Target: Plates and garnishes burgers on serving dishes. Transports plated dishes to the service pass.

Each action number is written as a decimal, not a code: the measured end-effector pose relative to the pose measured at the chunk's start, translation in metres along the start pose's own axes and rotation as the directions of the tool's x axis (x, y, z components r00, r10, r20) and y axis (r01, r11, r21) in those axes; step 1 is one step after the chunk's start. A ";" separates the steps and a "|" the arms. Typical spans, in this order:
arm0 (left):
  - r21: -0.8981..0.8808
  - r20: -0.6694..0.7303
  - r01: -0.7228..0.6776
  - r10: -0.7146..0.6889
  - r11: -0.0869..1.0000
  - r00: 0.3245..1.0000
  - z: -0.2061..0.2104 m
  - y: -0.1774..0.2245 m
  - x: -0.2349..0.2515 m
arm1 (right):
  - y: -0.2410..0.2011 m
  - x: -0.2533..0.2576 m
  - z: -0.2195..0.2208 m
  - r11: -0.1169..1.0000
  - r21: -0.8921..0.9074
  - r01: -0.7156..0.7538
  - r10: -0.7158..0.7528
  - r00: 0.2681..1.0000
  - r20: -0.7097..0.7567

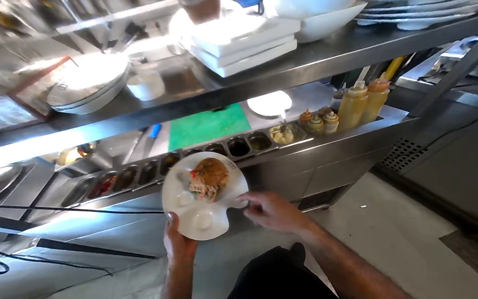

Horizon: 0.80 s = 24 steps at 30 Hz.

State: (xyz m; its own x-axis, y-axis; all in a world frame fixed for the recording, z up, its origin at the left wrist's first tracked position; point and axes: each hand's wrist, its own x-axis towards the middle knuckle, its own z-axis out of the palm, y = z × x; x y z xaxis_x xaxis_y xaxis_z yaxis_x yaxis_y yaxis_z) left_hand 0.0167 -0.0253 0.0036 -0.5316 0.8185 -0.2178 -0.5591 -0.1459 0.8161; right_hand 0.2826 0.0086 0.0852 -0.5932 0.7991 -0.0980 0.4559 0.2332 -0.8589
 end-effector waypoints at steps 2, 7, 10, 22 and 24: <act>-0.002 -0.007 0.005 -0.005 1.000 1.000 0.001 -0.001 -0.001 | 0.000 -0.001 -0.001 1.000 0.005 -0.002 0.002 1.000 0.000; 0.005 0.008 0.006 -0.006 1.000 1.000 0.003 -0.004 -0.001 | 0.000 -0.004 -0.002 1.000 0.007 0.012 -0.012 1.000 -0.003; 0.004 0.025 0.013 -0.014 1.000 1.000 0.005 -0.005 -0.001 | 0.001 -0.006 -0.003 1.000 0.013 0.009 -0.009 1.000 0.000; 0.004 0.046 0.020 -0.021 1.000 0.999 0.015 -0.009 -0.002 | 0.009 -0.014 -0.009 0.999 0.041 0.002 0.001 0.998 -0.068; 0.008 0.049 0.023 -0.023 1.000 0.999 0.015 -0.009 -0.002 | 0.010 -0.015 -0.010 0.999 0.047 0.003 0.000 0.997 -0.071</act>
State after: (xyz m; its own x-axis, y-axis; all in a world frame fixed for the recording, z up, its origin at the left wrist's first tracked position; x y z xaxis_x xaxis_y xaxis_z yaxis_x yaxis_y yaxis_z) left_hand 0.0330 -0.0175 0.0045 -0.4864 0.8481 -0.2101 -0.5662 -0.1229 0.8150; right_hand 0.3028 0.0048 0.0830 -0.5443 0.8366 -0.0620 0.4226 0.2095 -0.8818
